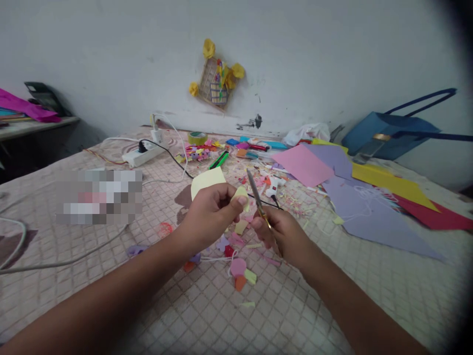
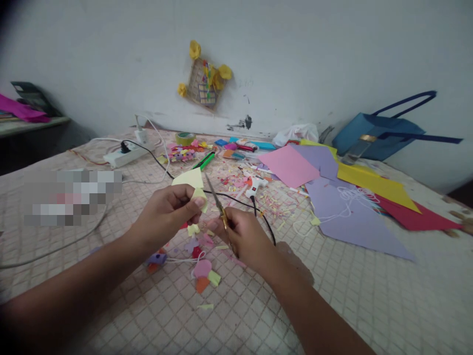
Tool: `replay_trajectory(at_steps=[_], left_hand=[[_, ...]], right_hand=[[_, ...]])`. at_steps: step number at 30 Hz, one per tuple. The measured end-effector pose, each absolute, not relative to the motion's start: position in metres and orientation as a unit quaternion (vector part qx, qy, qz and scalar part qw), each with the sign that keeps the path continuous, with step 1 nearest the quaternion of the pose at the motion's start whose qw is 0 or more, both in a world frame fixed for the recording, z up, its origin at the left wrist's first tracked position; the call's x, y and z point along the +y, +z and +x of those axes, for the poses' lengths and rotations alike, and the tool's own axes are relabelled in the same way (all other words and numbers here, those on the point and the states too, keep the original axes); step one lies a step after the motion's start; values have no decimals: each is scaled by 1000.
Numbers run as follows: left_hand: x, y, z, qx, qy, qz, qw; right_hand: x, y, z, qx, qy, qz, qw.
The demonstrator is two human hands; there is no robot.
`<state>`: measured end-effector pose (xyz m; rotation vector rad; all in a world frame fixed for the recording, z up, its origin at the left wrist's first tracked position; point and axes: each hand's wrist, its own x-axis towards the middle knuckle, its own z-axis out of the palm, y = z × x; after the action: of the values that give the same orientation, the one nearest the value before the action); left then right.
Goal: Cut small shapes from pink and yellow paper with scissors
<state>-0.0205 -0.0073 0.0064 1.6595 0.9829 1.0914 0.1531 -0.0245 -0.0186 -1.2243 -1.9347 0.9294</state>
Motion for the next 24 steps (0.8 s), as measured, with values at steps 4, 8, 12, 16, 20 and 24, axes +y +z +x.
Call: replay_trajectory(at_steps=[4, 8, 12, 16, 20, 24], left_hand=[[-8, 8, -20, 391, 377, 718, 436], [-9, 8, -19, 385, 349, 733, 440], [-9, 8, -19, 380, 338, 737, 446], [-9, 8, -18, 378, 337, 740, 443], [-8, 5, -18, 369, 348, 737, 447], [-8, 4, -17, 368, 349, 711, 486]], right_hand=[[-32, -8, 149, -653, 430, -485, 392], [-38, 0, 146, -630, 460, -475, 406], [-38, -2, 147, -618, 488, -465, 405], [-36, -4, 148, -611, 499, -463, 403], [-34, -6, 148, -612, 495, -466, 405], [-33, -8, 149, -622, 490, -453, 410]])
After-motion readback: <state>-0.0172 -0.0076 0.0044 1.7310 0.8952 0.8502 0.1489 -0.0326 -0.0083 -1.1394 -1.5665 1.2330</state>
